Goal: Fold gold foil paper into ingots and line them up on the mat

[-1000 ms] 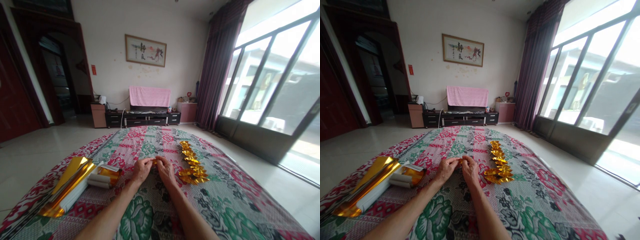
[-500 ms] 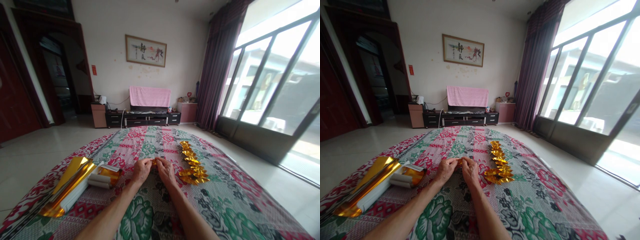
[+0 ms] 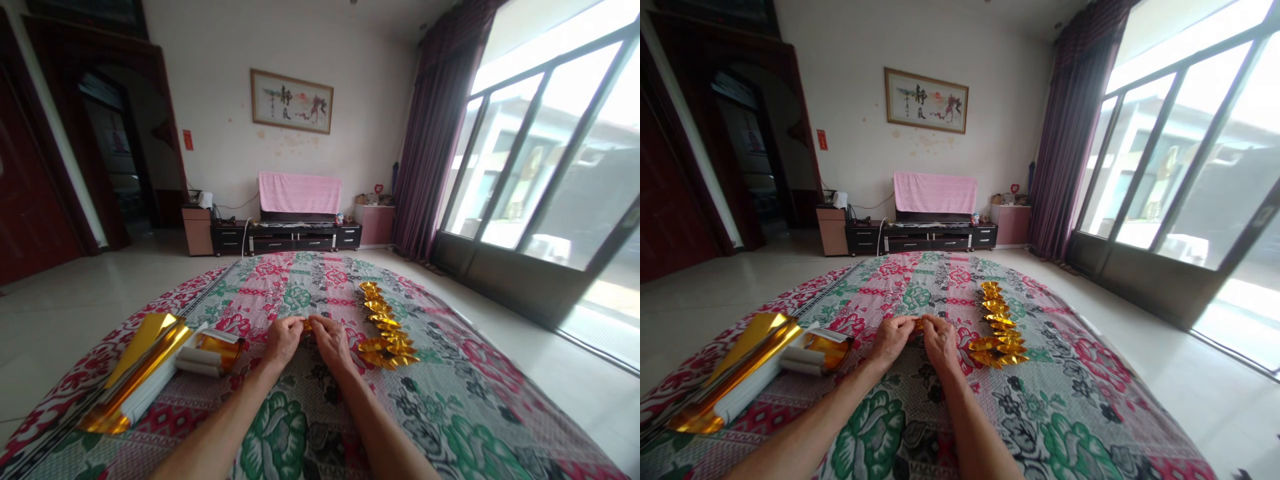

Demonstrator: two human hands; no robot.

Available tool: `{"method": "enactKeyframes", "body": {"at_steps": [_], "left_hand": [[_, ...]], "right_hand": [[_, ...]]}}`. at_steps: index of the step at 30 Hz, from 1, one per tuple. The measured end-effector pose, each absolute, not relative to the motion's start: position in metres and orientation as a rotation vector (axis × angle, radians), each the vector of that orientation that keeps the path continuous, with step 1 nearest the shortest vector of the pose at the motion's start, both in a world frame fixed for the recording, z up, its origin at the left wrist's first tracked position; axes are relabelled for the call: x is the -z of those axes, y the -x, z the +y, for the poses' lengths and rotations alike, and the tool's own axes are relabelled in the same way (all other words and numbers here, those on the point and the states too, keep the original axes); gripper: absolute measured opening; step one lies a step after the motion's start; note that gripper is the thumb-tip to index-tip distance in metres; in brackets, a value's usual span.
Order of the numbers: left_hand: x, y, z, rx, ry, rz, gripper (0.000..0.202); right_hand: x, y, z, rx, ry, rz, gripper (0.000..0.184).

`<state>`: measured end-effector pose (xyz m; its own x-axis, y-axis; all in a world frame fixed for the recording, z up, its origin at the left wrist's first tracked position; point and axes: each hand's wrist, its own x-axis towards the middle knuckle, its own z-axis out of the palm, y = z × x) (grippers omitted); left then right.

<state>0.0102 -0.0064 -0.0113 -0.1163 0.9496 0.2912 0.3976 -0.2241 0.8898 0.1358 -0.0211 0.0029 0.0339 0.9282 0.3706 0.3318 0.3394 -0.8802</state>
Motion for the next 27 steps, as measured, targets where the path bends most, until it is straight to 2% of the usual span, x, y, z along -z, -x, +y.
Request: {"method": "enactKeyframes", "body": {"at_steps": [27], "left_hand": [[0.0053,-0.0108,-0.0117,-1.308,-1.650,1.558,0.031]], "right_hand": [[-0.0049,-0.1353,-0.0244,-0.638,1.182,-1.565,0.034]]}}
